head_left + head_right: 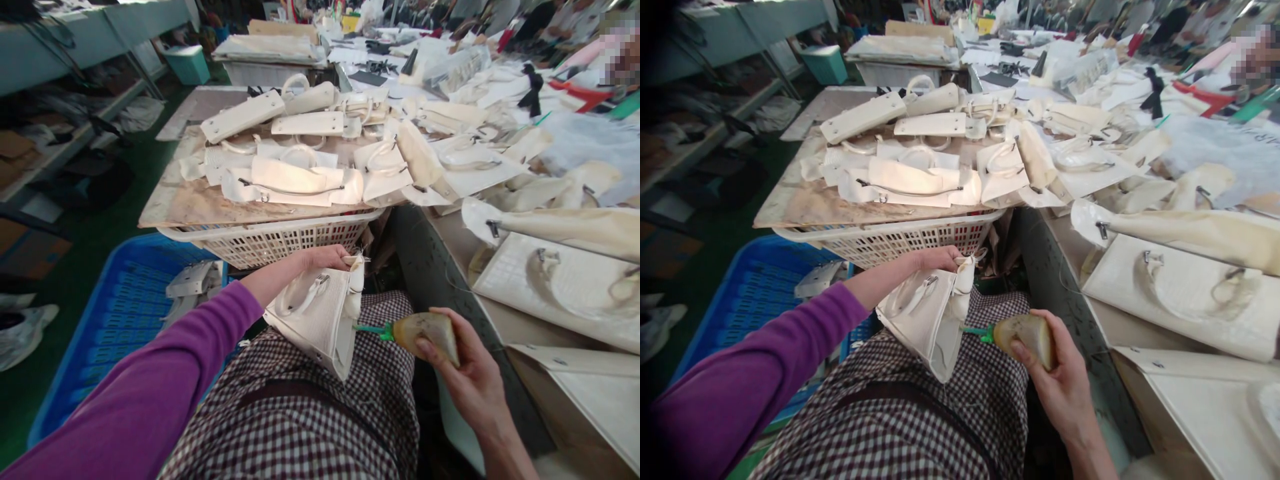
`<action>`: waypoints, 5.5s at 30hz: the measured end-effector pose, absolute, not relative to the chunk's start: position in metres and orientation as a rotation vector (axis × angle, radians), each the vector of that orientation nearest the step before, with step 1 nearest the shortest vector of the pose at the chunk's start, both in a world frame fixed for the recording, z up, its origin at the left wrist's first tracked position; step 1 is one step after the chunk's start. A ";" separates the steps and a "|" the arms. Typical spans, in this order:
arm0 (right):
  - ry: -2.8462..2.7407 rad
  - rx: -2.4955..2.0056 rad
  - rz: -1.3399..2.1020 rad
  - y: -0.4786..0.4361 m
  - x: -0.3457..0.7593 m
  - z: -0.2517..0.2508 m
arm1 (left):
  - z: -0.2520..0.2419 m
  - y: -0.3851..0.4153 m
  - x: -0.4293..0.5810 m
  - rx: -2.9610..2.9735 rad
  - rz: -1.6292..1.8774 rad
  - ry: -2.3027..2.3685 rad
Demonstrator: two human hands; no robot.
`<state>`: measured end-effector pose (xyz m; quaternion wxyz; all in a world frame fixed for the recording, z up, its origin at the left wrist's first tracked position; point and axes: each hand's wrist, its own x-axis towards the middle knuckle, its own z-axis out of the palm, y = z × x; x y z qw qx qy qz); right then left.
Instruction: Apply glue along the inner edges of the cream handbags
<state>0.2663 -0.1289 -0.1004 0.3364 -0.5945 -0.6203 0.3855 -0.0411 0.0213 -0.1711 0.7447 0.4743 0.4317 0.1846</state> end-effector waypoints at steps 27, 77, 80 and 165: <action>-2.067 -1.189 1.099 -0.142 0.287 -0.091 | -0.170 0.019 -0.038 1.084 0.367 0.956; -0.960 -1.784 1.300 -0.212 0.266 -0.156 | -0.095 -0.059 -0.105 1.415 0.670 1.114; -0.964 -1.810 1.284 -0.221 0.267 -0.152 | -0.093 -0.064 -0.107 1.468 0.671 1.108; -0.915 -1.765 1.205 -0.221 0.283 -0.137 | -0.083 -0.173 -0.080 1.951 0.873 1.043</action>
